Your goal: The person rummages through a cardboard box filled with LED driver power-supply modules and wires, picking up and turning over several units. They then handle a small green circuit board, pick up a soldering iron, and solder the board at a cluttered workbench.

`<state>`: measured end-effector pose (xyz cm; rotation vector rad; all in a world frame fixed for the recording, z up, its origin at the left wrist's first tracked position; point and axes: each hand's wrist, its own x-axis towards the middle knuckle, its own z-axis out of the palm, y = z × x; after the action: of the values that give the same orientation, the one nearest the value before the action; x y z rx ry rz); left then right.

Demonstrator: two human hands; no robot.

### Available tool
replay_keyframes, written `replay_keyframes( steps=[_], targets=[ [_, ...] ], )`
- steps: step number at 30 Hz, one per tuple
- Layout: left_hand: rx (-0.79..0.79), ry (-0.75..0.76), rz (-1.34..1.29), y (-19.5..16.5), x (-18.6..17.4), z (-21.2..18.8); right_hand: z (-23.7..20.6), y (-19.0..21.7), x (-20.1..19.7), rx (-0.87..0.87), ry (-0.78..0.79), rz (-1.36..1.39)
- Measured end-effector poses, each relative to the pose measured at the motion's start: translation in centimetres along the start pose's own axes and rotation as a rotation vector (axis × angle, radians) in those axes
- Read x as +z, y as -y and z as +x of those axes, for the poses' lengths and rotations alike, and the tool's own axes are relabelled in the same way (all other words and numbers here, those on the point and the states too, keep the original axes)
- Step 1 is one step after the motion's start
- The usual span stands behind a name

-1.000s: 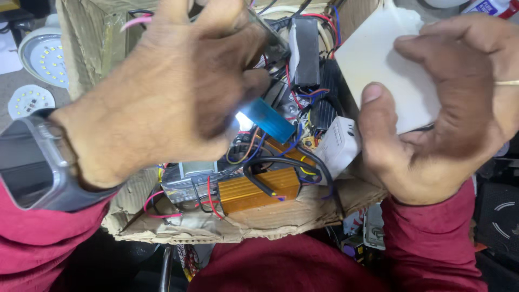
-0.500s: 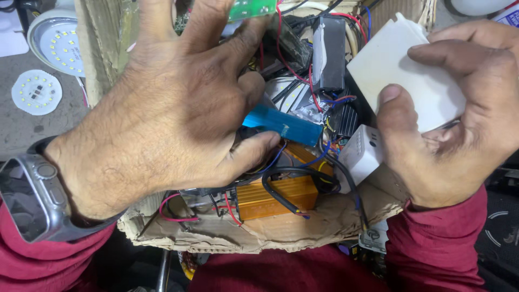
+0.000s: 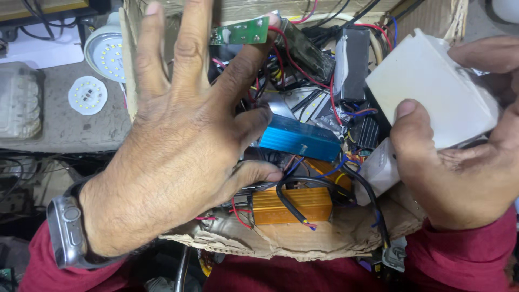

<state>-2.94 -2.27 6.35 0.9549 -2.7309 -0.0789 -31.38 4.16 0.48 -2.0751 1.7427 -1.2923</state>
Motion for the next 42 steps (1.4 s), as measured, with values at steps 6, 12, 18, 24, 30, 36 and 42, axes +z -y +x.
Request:
replay_keyframes(
  steps=[6, 12, 18, 24, 30, 36, 42],
  targets=[
    [0.063, 0.003, -0.113, 1.7, 0.1, 0.3, -0.6, 0.0, 0.2, 0.046, 0.017, 0.01],
    [0.042, -0.011, -0.143, 1.6, 0.0, 1.0, -0.8, -1.1, 0.1, -0.019, 0.062, -0.01],
    [0.109, -0.085, -0.006, 2.5, 0.1, 3.4, 0.0, -1.1, -0.1, -0.111, 0.059, -0.03],
    [0.263, 0.03, 0.359, 3.1, 0.9, 8.9, 0.0, -1.2, 0.3, -0.129, 0.021, -0.009],
    [0.348, 0.106, 0.635, 1.1, 1.5, 11.6, -0.5, -1.9, 0.6, -0.091, -0.009, 0.026],
    [0.158, 0.069, 0.366, 4.4, -3.1, 7.5, -0.6, -2.3, 0.3, -0.149, -0.033, 0.009],
    [0.189, -0.012, 0.708, 2.0, -5.0, 6.1, -0.1, -2.7, 0.2, -0.224, -0.044, -0.029]
  ],
)
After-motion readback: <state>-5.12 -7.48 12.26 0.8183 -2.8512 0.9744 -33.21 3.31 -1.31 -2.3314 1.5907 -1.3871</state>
